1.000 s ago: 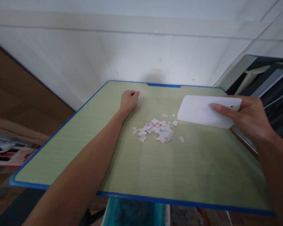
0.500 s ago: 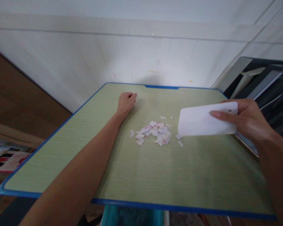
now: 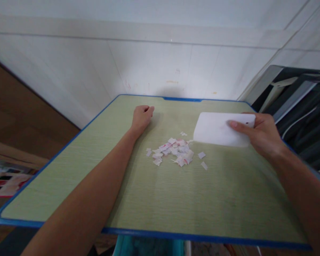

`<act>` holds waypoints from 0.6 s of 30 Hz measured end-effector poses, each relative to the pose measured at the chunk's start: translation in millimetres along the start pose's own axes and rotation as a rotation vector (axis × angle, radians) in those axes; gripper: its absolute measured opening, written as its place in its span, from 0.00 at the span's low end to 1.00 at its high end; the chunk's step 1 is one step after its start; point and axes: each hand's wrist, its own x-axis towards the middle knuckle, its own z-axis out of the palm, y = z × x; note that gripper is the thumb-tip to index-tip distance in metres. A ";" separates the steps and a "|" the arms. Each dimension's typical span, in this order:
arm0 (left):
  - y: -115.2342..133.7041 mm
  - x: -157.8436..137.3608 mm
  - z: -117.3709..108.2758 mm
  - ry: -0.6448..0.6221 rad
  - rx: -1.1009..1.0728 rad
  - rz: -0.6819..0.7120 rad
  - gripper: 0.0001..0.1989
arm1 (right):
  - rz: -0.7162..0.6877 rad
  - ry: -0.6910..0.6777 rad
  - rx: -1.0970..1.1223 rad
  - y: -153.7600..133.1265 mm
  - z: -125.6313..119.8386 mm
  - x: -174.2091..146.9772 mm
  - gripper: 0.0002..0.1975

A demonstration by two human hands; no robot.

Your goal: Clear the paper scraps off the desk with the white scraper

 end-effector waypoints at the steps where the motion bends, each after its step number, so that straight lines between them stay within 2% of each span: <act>1: -0.1 -0.1 0.0 0.000 0.001 0.002 0.16 | 0.002 0.006 0.023 0.0 0.1 -0.2 0.16; 6: 0.3 -1.6 -0.1 0.000 -0.002 -0.002 0.16 | 0.005 0.054 0.107 1.8 0.4 -1.0 0.15; 14: 0.0 -1.4 0.2 0.015 -0.007 0.022 0.17 | 0.083 -0.009 0.137 -6.5 3.6 -6.4 0.14; 18: -0.4 -1.1 0.3 0.020 0.002 0.027 0.17 | 0.080 -0.020 0.101 -10.1 5.2 -7.7 0.15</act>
